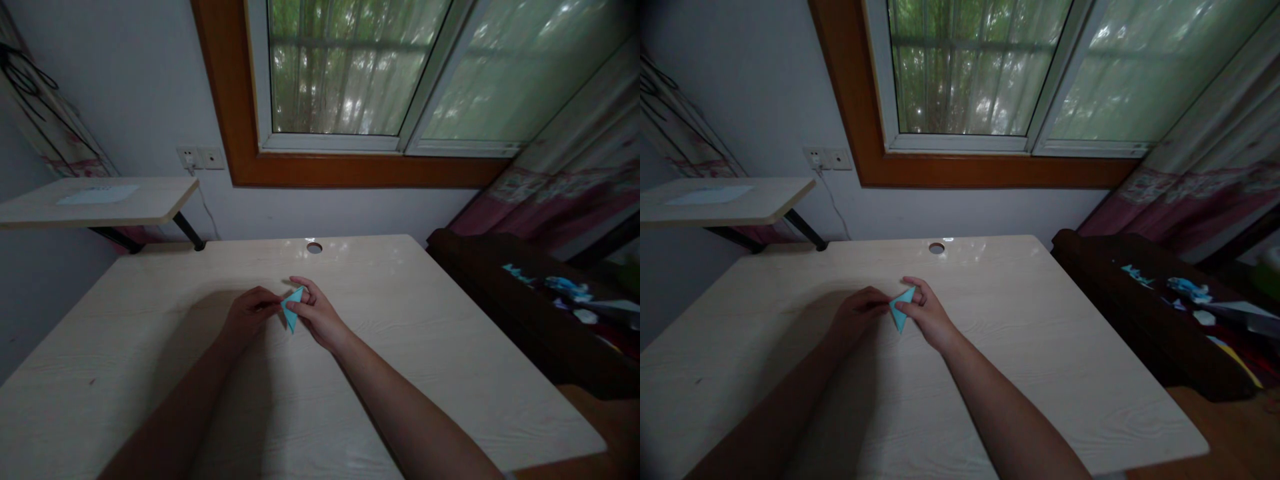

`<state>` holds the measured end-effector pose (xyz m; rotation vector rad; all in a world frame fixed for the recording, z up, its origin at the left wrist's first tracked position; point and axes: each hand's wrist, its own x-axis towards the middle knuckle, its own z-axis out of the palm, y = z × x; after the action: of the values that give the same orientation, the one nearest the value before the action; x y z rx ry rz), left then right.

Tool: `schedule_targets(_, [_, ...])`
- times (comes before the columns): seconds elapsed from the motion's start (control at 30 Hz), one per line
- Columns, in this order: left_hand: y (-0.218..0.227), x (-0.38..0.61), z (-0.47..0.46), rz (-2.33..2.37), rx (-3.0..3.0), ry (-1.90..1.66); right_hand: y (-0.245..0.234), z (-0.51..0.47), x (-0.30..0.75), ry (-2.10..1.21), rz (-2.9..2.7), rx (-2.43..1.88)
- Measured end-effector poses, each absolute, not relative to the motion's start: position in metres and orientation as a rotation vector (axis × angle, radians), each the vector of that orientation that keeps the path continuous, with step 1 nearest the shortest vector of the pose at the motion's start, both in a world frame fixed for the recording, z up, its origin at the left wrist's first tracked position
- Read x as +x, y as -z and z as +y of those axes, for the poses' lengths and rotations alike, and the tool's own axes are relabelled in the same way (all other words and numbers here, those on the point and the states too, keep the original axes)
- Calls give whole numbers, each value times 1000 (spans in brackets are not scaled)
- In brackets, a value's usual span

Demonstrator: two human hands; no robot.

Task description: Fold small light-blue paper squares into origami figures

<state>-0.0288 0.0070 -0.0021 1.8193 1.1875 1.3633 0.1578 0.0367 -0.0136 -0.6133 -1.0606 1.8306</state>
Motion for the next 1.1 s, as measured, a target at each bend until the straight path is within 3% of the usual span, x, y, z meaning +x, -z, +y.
schedule_targets(1.1, [6, -30, 8, 1110, 1865, -1405, 15, 36, 157, -1820, -1079, -599])
